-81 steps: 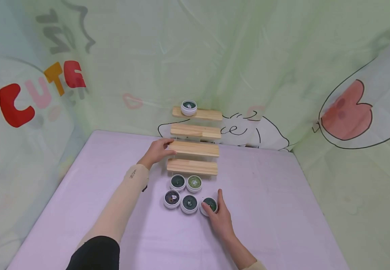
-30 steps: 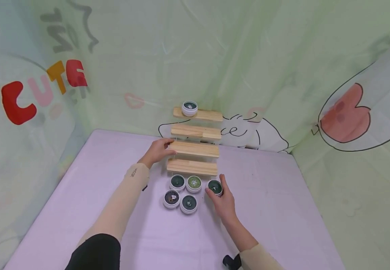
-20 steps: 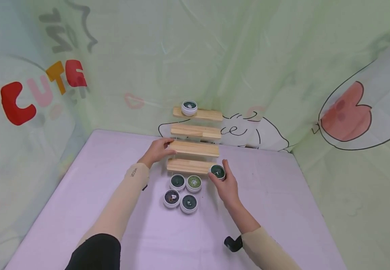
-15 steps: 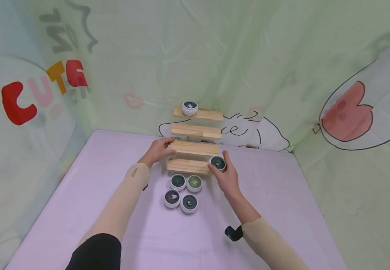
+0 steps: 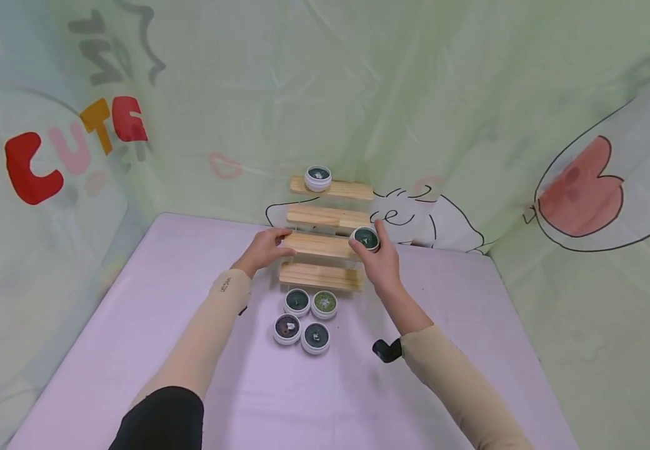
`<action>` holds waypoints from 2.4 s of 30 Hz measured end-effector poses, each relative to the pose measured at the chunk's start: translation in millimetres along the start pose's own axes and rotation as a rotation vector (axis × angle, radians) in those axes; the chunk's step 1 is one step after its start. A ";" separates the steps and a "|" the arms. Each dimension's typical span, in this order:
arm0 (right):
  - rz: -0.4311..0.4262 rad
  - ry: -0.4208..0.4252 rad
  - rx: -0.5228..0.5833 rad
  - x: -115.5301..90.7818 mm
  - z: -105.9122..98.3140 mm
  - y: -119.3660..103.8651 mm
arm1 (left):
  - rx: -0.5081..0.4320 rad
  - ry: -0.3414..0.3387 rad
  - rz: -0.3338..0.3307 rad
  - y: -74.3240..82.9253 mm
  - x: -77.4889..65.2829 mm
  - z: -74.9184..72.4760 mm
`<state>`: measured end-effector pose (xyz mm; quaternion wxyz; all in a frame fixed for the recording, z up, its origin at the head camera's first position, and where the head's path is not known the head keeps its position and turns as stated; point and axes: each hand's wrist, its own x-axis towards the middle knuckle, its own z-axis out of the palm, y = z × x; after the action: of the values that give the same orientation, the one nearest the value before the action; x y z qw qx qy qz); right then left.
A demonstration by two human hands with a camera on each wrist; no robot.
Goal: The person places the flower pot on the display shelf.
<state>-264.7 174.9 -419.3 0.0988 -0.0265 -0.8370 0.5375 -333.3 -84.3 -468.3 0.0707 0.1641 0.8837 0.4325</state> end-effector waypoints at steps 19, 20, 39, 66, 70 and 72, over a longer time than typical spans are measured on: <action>0.005 0.053 -0.081 63.2 1.6 -35.1 | -0.010 0.003 0.012 -1.7 1.9 1.6; 0.003 0.051 -0.085 66.5 2.0 -37.4 | -0.011 0.004 0.014 -1.6 2.0 1.5; 0.027 0.037 -0.169 98.4 17.5 -42.0 | 0.007 0.006 0.010 -2.5 9.5 6.6; 0.114 -0.002 -0.147 117.6 13.5 -49.8 | 0.047 0.018 0.055 4.1 9.1 3.1; 0.117 0.003 -0.158 122.3 15.9 -47.7 | 0.039 0.009 0.037 5.0 8.2 2.9; 0.116 0.004 -0.162 122.9 16.3 -47.9 | 0.035 0.005 0.034 6.0 7.6 3.4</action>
<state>-385.2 158.7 -365.6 0.0667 -0.0837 -0.8746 0.4729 -338.1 -75.7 -465.6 0.0582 0.1791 0.8885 0.4184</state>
